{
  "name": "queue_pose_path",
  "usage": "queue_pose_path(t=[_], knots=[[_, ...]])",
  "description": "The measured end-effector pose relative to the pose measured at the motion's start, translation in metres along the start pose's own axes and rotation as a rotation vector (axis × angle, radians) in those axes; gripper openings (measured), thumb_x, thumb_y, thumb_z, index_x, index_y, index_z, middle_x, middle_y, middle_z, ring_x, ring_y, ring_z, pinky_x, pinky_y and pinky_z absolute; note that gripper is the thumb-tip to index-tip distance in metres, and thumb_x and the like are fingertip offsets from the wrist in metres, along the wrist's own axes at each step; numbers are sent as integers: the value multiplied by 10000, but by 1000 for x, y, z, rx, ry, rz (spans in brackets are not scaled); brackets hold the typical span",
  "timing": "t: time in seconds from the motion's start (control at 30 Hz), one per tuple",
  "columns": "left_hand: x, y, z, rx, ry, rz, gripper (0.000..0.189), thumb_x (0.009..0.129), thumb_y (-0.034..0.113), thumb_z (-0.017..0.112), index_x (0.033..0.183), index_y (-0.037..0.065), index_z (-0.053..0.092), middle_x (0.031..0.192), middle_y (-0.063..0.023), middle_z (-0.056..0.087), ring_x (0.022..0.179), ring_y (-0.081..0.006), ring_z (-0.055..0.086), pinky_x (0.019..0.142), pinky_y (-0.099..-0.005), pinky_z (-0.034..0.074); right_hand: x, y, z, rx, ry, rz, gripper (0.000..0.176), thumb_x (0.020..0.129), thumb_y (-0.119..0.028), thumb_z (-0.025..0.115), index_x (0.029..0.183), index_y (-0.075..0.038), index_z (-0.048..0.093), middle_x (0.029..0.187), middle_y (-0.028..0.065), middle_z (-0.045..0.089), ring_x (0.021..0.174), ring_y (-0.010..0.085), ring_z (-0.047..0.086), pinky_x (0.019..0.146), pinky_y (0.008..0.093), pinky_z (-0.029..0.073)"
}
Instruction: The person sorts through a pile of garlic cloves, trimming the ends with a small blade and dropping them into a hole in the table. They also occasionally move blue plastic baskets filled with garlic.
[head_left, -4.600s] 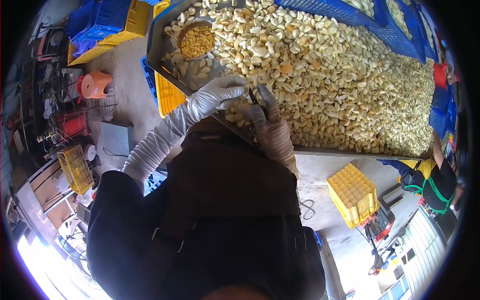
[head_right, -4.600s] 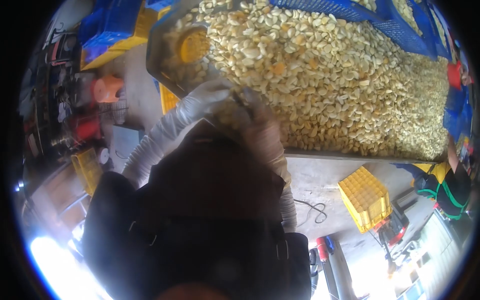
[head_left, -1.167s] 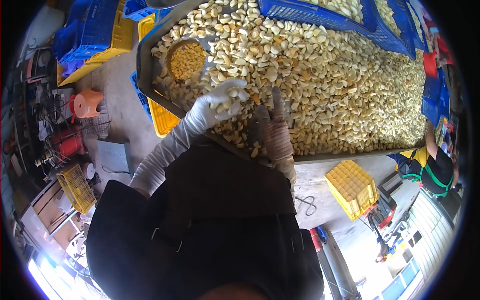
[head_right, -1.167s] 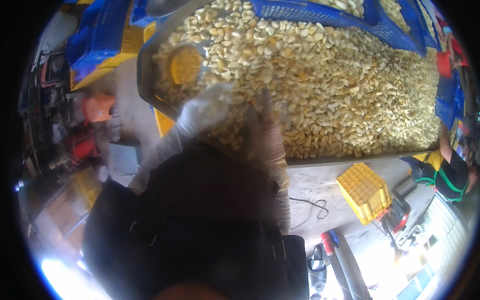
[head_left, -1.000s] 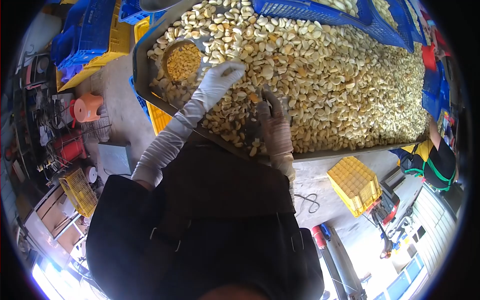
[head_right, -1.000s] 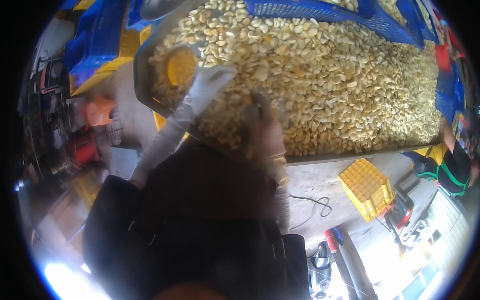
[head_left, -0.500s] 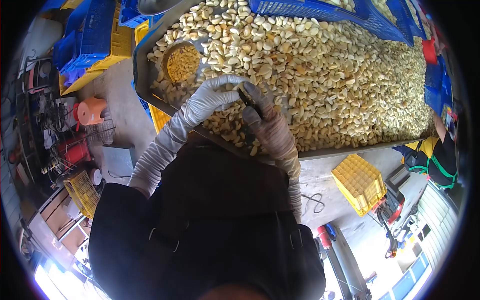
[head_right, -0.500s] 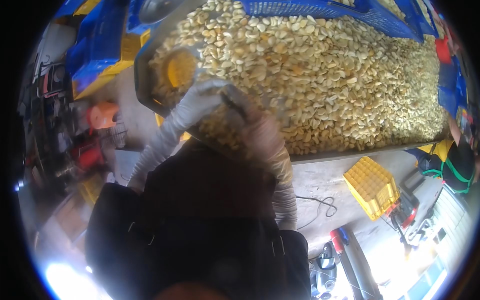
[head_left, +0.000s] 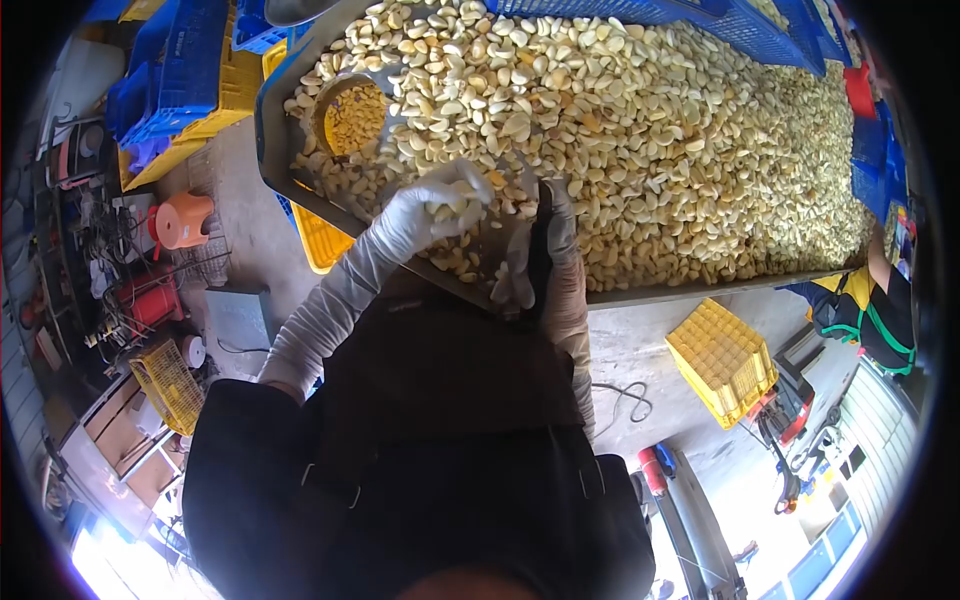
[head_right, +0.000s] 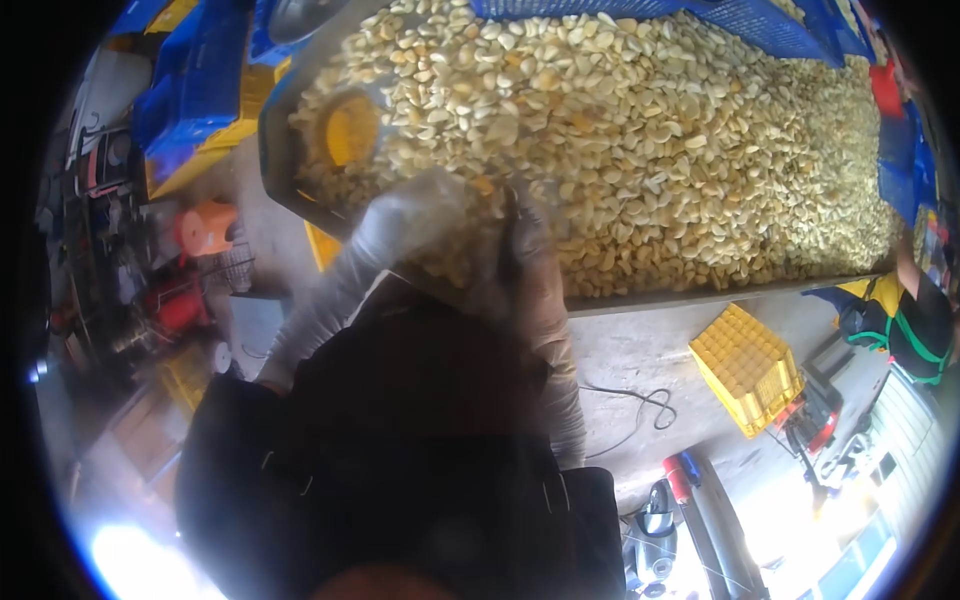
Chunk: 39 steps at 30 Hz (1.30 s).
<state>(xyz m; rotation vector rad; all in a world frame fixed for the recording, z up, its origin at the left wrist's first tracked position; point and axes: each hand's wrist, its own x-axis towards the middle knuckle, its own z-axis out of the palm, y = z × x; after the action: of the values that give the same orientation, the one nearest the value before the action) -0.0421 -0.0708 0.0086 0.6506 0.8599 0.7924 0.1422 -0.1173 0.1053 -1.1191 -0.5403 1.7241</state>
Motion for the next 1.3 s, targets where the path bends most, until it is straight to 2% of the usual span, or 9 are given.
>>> queue_pose_path(t=[0.23,0.33,0.4,0.57,0.73,0.93,1.03,1.13,1.3], knots=[[96,10,18,1581,266,371,388,942,460,552,1112,117,609,954,-87,705,750,-217,699,649,-377,542,32,46,-100,-732,77,-150,555,986,-441,519,1395,-71,454,674,-10,559,513,49,454,450,198,366],[104,34,32,1481,224,-7,312,940,409,586,1143,175,620,1047,-52,695,852,-251,686,758,-357,543,33,21,-93,-707,46,-32,550,991,-428,517,1406,-75,446,714,-9,572,597,42,476,488,189,380],[87,40,39,540,218,-60,141,951,141,554,1043,50,610,914,-83,688,566,-87,505,506,-208,441,33,12,-95,-694,28,-32,546,991,-415,525,1416,-84,437,754,-2,584,643,43,486,510,187,393],[57,-3,71,-141,191,45,130,927,142,607,1038,76,597,829,-18,646,550,-44,473,419,-164,308,35,-9,-86,-636,-105,-184,536,988,-355,550,1446,-115,410,868,18,597,742,65,514,624,206,447],[40,-11,124,187,254,123,179,952,92,562,1115,68,632,833,8,637,625,-44,541,533,-168,411,45,-26,-107,-710,-213,-179,473,978,-177,566,1415,-203,388,1169,140,632,915,204,677,755,331,567],[38,-42,114,1598,-405,-276,285,926,285,590,1186,200,668,1127,-75,685,988,-293,661,839,-341,542,47,-37,-166,-776,-78,-184,479,986,-315,536,1428,-159,437,791,-4,564,622,52,454,526,191,391],[53,-52,75,1572,75,579,319,907,408,593,1119,192,694,1041,-82,698,919,-275,676,781,-337,550,57,-38,-199,-868,-109,-248,464,989,-316,530,1412,-140,457,793,-3,566,609,45,461,502,182,390],[84,-14,80,1254,694,143,286,869,419,658,990,162,692,864,-84,690,697,-230,676,632,-356,538,60,-46,-206,-895,-133,-308,458,990,-311,527,1401,-118,466,792,-2,568,583,37,457,491,182,392],[104,19,82,1359,732,104,322,905,399,588,1128,179,661,1060,-54,672,908,-241,665,796,-365,527,63,-63,-196,-804,-145,-166,447,986,-297,542,1384,-104,480,783,0,566,569,31,453,478,183,390]])
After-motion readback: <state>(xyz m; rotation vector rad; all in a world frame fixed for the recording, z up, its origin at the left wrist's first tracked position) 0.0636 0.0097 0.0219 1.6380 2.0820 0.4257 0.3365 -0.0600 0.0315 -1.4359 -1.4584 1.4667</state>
